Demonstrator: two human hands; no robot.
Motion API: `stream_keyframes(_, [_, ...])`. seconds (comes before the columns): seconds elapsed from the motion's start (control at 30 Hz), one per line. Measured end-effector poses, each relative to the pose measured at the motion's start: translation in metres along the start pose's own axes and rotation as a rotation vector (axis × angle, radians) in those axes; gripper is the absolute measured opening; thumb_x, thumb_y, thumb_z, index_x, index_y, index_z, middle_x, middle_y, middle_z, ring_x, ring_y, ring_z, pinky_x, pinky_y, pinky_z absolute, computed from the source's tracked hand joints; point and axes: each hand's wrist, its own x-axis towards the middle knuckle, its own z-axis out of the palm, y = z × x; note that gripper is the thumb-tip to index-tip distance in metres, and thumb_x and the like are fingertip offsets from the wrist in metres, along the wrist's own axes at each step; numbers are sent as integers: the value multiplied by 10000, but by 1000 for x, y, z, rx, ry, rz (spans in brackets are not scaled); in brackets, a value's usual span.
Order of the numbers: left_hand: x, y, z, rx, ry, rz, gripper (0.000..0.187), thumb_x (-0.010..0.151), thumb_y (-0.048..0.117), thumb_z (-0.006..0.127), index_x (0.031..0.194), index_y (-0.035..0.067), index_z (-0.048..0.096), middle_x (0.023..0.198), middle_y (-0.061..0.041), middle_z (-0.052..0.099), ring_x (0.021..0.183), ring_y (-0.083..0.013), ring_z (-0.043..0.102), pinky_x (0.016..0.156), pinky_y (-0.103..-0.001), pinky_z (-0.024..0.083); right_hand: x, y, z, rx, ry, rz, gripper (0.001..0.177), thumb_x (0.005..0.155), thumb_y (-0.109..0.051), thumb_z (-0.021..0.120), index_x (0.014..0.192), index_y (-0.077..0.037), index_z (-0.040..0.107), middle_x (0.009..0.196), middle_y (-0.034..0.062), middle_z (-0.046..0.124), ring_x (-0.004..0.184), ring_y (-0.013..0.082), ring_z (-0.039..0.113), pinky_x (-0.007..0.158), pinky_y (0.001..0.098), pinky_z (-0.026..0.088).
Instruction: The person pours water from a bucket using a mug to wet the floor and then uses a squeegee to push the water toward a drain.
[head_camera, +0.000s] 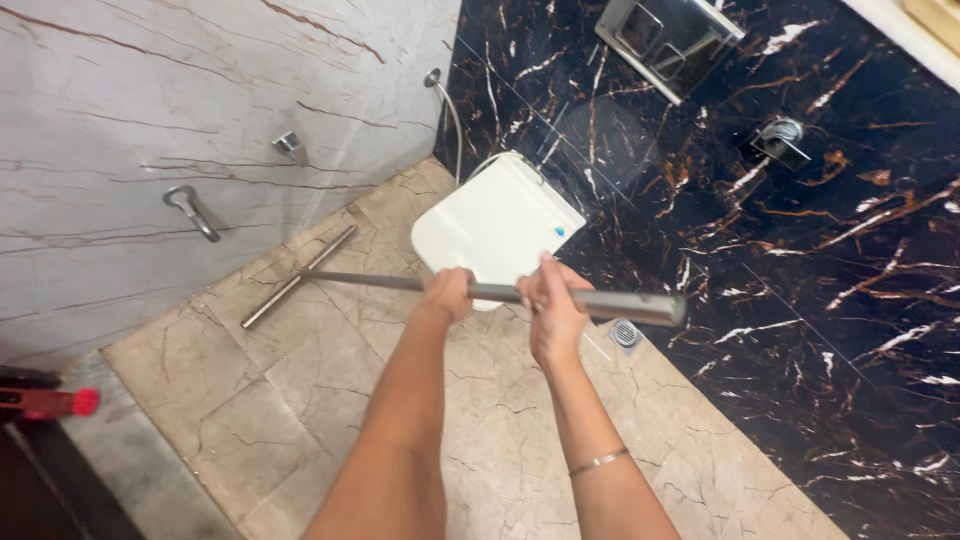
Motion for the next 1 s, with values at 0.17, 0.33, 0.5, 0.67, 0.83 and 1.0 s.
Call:
stream_keyframes(0.17, [-26,72,70,62,-146,17,317,827,67,689,1121,171,747,1172,-156,720,1247,-344,613,1207,-650,215,-7,-32,-97,72,35,-17,548,1030,-168,635,539,-149,391,485,-6,356,471,162,389,692,390,494])
stream_keyframes(0.33, [-49,153,150,-45,-71,-5,330,823,82,712,1136,187,727,1154,-141,727,1230,-346,617,1217,-635,202,-4,-89,-190,29,49,-16,525,1027,-164,604,544,-136,400,487,1,335,473,170,381,676,413,478])
stream_keyframes(0.5, [-72,239,239,-78,-51,-5,324,827,130,726,1140,211,743,1123,-120,747,1218,-321,638,1220,-640,218,-2,-155,-288,-6,71,4,519,1015,-168,598,539,-137,393,470,11,334,458,184,380,681,418,484])
stream_keyframes(0.67, [-103,343,320,-69,-136,33,351,816,222,783,1152,131,743,1256,-162,667,1301,-369,549,1170,-697,204,-5,-235,-385,-88,143,12,523,1004,-144,606,549,-167,349,489,3,335,478,172,372,681,431,471])
stream_keyframes(0.83, [-152,436,397,-58,-289,124,373,835,172,736,1196,79,716,1284,-195,681,1287,-375,582,1172,-716,218,-30,-310,-476,-173,288,8,527,1011,-152,593,552,-174,334,489,-10,291,479,166,348,701,429,466])
stream_keyframes(1.0, [-190,474,411,-13,-469,170,313,857,194,720,1149,83,744,1261,-177,688,1264,-361,607,1187,-677,247,-59,-333,-527,-161,407,-5,507,1012,-152,587,574,-191,334,496,-12,290,491,162,353,710,425,466])
